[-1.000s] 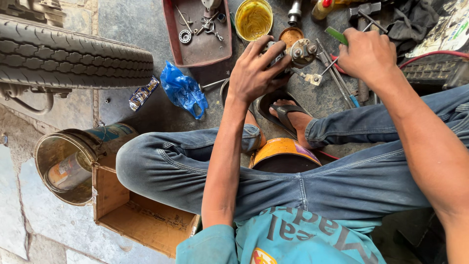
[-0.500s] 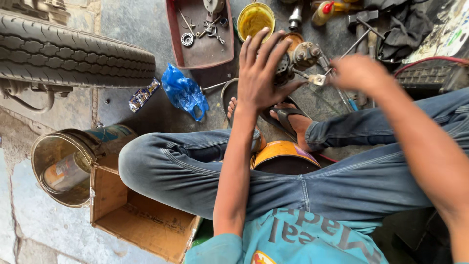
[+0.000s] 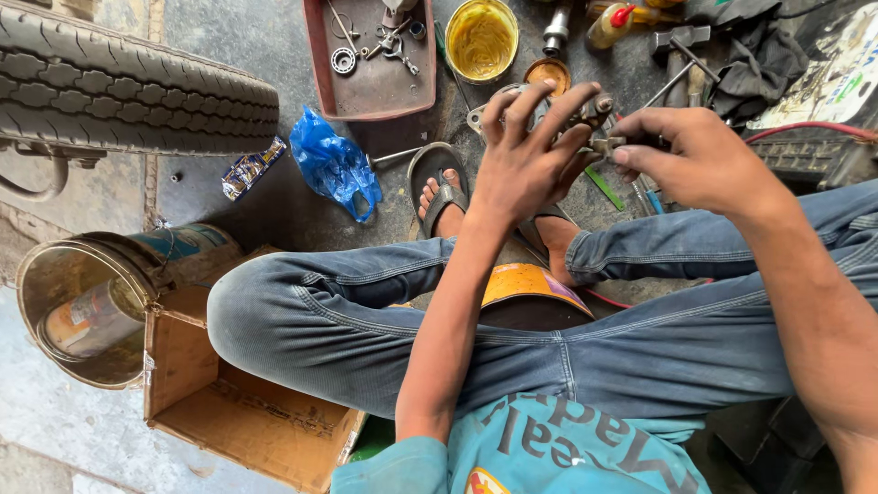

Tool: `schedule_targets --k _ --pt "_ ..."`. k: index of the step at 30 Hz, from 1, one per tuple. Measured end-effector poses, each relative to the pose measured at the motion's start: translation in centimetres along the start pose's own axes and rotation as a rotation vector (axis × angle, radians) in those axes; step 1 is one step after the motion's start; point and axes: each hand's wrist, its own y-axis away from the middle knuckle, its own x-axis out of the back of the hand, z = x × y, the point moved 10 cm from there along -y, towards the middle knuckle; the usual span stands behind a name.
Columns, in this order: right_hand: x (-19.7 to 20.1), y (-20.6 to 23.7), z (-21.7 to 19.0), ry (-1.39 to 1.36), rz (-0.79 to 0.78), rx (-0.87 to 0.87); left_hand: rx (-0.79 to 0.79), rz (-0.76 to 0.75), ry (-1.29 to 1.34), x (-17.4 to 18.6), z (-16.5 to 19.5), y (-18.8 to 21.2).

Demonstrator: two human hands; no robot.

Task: The person sits on the floor and uses a T-handle wrench to loosen and remove bolts from a small motor housing. They then use a screwdriver to pry and separate the housing halves, exposing the internal rotor and stator components.

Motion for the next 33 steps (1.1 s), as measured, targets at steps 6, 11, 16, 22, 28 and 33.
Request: schedule_targets --k 6,11,16,22,28,33 --pt "0.5 0.3 -1.7 -0.072 0.012 0.136 0.032 0.086 0.009 0.3 0.2 0.3" --pt "0.6 0.1 -3.2 0.005 0.131 0.341 0.125 0.158 0.031 1.4 0.0 0.7" --pt "0.4 -0.3 -2.9 -0.012 0.151 0.417 0.352 0.260 0.233 2.7 -1.5 1.7" --pt "0.3 -0.5 -4.4 0.203 0.286 0.563 0.510 0.342 0.378 2.2 -1.9 2.1" --pt "0.3 -0.2 -6.0 0.399 0.430 0.670 0.599 0.351 0.345 1.4 -2.1 2.0" --pt "0.9 -0.9 -5.5 0.360 0.387 0.592 0.586 0.319 0.234 1.7 -1.3 1.9"
